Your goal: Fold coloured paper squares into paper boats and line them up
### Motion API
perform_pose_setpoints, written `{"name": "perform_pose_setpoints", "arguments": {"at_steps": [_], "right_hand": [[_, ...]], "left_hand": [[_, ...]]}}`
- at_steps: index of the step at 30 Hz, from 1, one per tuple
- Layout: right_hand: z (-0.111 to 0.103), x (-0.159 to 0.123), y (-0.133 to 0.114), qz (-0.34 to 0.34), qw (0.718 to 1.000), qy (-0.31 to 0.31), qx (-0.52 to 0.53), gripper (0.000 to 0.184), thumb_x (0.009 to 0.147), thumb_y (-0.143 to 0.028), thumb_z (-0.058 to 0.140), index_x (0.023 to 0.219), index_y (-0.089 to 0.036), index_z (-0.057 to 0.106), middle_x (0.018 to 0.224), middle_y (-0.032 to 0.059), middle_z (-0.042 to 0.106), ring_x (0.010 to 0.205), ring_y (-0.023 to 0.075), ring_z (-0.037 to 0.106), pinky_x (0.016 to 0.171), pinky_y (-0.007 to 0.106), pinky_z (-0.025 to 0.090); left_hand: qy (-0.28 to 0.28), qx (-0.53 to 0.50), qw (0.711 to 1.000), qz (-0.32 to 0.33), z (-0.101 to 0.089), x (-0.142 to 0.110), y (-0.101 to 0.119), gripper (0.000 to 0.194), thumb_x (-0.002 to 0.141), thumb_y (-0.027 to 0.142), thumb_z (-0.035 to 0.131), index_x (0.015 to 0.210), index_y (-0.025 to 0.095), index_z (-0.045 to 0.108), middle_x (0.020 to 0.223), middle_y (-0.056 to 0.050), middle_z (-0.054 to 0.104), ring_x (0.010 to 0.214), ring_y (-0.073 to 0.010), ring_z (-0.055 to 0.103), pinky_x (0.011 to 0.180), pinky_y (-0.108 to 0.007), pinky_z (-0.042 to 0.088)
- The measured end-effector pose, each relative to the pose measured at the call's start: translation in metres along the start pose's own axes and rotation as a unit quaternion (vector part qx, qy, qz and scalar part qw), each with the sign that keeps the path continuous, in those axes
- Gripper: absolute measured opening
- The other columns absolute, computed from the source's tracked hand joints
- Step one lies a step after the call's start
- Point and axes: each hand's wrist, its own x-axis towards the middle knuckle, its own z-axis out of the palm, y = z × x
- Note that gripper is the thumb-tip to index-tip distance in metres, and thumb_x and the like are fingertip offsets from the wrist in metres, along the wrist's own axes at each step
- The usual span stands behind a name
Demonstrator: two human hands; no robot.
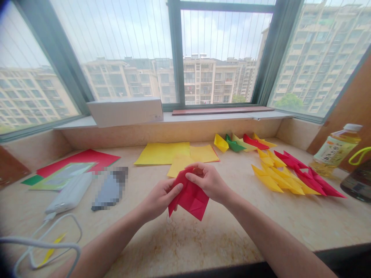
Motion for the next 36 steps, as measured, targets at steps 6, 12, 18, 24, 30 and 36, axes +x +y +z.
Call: {"name": "perform_pose_setpoints", "arguments": {"at_steps": [6, 12, 18, 24, 30, 36], "right_hand": [[0.004, -0.001, 0.0, 0.003, 0.999, 0.02, 0.026, 0.023, 0.079, -0.041, 0.075, 0.087, -0.02, 0.067, 0.081, 0.0035, 0.075, 0.073, 0.0191, 0.069, 0.065, 0.03, 0.054], [0.004, -0.001, 0.001, -0.009, 1.0, 0.016, 0.001, 0.018, 0.082, -0.037, 0.072, 0.087, -0.021, 0.067, 0.087, 0.0042, 0.076, 0.077, 0.0192, 0.07, 0.068, 0.03, 0.053], [0.004, 0.0, 0.0, -0.009, 0.999, 0.033, 0.008, 0.018, 0.081, -0.036, 0.073, 0.089, -0.021, 0.067, 0.088, 0.004, 0.076, 0.081, 0.0198, 0.071, 0.072, 0.031, 0.053], [0.002, -0.001, 0.004, 0.004, 1.0, -0.008, -0.007, 0.025, 0.089, -0.038, 0.063, 0.109, -0.023, 0.061, 0.088, 0.0044, 0.075, 0.07, 0.0182, 0.069, 0.056, 0.027, 0.052], [-0.017, -0.003, -0.006, -0.138, 0.969, -0.055, -0.196, 0.031, 0.095, -0.021, 0.05, 0.124, -0.025, 0.061, 0.125, 0.0091, 0.064, 0.103, 0.0206, 0.066, 0.088, 0.037, 0.054], [-0.025, -0.001, -0.012, -0.196, 0.939, -0.083, -0.27, 0.027, 0.09, -0.014, 0.055, 0.111, -0.023, 0.069, 0.124, 0.0097, 0.063, 0.109, 0.0217, 0.064, 0.093, 0.039, 0.054]], "left_hand": [[-0.002, -0.049, 0.999, -0.004, 0.002, 0.001, 0.0, 0.049, 0.088, 0.059, 0.057, 0.08, 0.011, 0.067, 0.067, -0.006, 0.066, 0.056, -0.0141, 0.061, 0.054, -0.023, 0.048], [0.0, -0.047, 0.999, -0.002, 0.001, 0.003, -0.001, 0.042, 0.082, 0.054, 0.066, 0.073, 0.012, 0.068, 0.066, -0.005, 0.066, 0.058, -0.014, 0.059, 0.055, -0.023, 0.047], [-0.021, -0.032, 0.999, -0.002, -0.003, 0.002, 0.004, 0.041, 0.083, 0.051, 0.066, 0.07, 0.012, 0.066, 0.061, -0.005, 0.065, 0.054, -0.0124, 0.057, 0.051, -0.021, 0.045], [-0.009, -0.06, 0.998, -0.019, -0.002, 0.001, 0.005, 0.04, 0.083, 0.05, 0.067, 0.084, 0.01, 0.068, 0.069, -0.007, 0.069, 0.053, -0.0136, 0.061, 0.049, -0.022, 0.049], [0.121, -0.086, 0.989, -0.007, -0.014, 0.009, 0.003, 0.035, 0.085, 0.044, 0.065, 0.091, 0.01, 0.066, 0.071, -0.007, 0.07, 0.055, -0.0142, 0.063, 0.051, -0.023, 0.053], [0.146, -0.067, 0.987, -0.001, -0.018, 0.01, -0.002, 0.034, 0.087, 0.042, 0.062, 0.098, 0.01, 0.062, 0.066, -0.006, 0.069, 0.052, -0.0154, 0.063, 0.046, -0.022, 0.049]]}}
